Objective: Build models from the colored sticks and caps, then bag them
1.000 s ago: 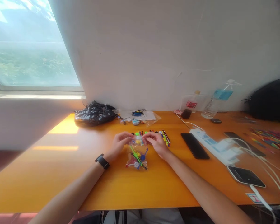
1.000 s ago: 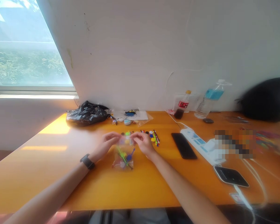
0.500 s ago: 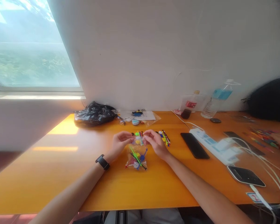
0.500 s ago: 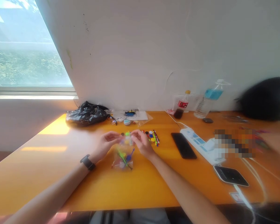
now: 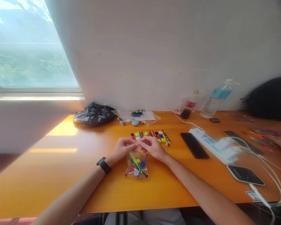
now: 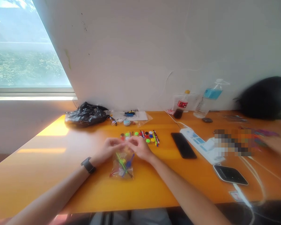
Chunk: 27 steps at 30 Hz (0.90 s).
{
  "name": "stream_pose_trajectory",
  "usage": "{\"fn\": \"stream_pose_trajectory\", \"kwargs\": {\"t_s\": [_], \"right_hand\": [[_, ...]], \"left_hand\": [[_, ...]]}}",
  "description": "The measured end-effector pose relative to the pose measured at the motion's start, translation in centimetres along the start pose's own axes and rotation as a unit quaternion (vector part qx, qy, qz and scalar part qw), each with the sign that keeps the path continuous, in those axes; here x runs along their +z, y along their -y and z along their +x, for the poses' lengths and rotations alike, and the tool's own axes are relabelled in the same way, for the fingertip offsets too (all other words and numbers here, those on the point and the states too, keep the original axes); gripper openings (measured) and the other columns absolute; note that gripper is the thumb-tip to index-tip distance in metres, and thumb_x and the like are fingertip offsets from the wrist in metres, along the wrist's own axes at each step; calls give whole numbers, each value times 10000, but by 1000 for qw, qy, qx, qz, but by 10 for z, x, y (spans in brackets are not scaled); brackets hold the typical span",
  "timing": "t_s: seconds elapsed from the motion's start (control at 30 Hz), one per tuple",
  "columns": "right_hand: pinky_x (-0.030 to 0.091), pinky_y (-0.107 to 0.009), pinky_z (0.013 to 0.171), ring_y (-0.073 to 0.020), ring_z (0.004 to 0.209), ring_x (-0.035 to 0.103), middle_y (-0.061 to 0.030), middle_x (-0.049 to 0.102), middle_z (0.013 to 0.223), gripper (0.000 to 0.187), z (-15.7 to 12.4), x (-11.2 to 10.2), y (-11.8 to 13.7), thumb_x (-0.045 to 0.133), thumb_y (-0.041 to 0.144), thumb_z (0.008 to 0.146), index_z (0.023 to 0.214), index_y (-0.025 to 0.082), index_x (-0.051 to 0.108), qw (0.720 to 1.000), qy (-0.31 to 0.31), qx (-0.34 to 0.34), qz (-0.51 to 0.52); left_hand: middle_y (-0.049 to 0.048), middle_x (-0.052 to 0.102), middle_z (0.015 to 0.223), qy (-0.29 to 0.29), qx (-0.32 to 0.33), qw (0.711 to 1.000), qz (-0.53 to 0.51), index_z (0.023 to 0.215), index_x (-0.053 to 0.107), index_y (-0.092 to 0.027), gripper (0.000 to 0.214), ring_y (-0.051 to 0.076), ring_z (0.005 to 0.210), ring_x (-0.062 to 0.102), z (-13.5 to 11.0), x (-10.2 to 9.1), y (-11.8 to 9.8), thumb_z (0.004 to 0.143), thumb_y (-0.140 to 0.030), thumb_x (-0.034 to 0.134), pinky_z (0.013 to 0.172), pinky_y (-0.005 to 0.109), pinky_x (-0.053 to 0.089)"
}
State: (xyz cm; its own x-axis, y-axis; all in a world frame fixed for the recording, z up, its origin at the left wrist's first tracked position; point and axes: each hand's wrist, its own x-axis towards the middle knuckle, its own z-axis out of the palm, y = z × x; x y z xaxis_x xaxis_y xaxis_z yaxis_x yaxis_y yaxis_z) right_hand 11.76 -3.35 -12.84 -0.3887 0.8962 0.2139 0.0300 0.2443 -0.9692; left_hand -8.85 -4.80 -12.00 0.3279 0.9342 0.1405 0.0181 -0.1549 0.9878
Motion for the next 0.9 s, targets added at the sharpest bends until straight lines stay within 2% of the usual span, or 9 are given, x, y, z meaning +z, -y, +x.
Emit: {"fn": "stream_pose_trajectory", "kwargs": {"t_s": [0.17, 0.3, 0.47, 0.6, 0.77, 0.9], "right_hand": [[424, -241, 502, -133, 548, 559, -1, 630, 655, 369, 4, -8, -7, 794, 535, 838, 879, 172, 745, 999, -25, 21, -11], [438, -243, 527, -132, 568, 568, -12, 667, 688, 354, 8, -18, -12, 795, 506, 839, 943, 170, 754, 999, -47, 12, -1], [484, -265, 582, -160, 642, 615, -13, 676, 741, 317, 9, -17, -12, 777, 473, 843, 974, 190, 720, 997, -75, -1, 26], [459, -259, 585, -137, 606, 567, 19, 628, 699, 302, 7, -12, -8, 842, 392, 768, 975, 201, 735, 997, -69, 1, 47], [374, -254, 542, -122, 576, 502, -3, 652, 690, 146, 6, -12, -4, 780, 322, 752, 834, 205, 807, 990, -98, 35, 93], [366, -258, 549, -128, 584, 496, -18, 662, 661, 152, 6, -13, -5, 694, 274, 742, 767, 203, 826, 989, -112, 38, 87]], "left_hand": [[62, 758, 796, -8, 7, 1000, -5, 905, 814, -117, 480, 164, 685, 629, 4, -1, 4, 883, -586, 717, 616, 241, 456], [59, 755, 826, -18, 14, 1000, -9, 937, 807, -113, 526, 156, 704, 622, 6, -5, 4, 939, -609, 632, 645, 241, 454], [88, 779, 911, -49, 35, 998, 0, 969, 814, -123, 426, 187, 800, 668, 6, -10, 0, 863, -532, 764, 733, 267, 510], [120, 795, 1006, -53, 19, 998, -26, 1034, 816, -137, 382, 209, 866, 703, 6, -14, 0, 821, -454, 822, 818, 308, 547], [126, 798, 1027, -42, 14, 999, -26, 996, 827, -147, 293, 226, 915, 720, 7, -17, 9, 839, -393, 795, 862, 333, 559], [115, 797, 1038, -48, 12, 998, -37, 968, 828, -157, 262, 237, 959, 720, 8, -20, 15, 859, -388, 770, 875, 329, 558]]}}
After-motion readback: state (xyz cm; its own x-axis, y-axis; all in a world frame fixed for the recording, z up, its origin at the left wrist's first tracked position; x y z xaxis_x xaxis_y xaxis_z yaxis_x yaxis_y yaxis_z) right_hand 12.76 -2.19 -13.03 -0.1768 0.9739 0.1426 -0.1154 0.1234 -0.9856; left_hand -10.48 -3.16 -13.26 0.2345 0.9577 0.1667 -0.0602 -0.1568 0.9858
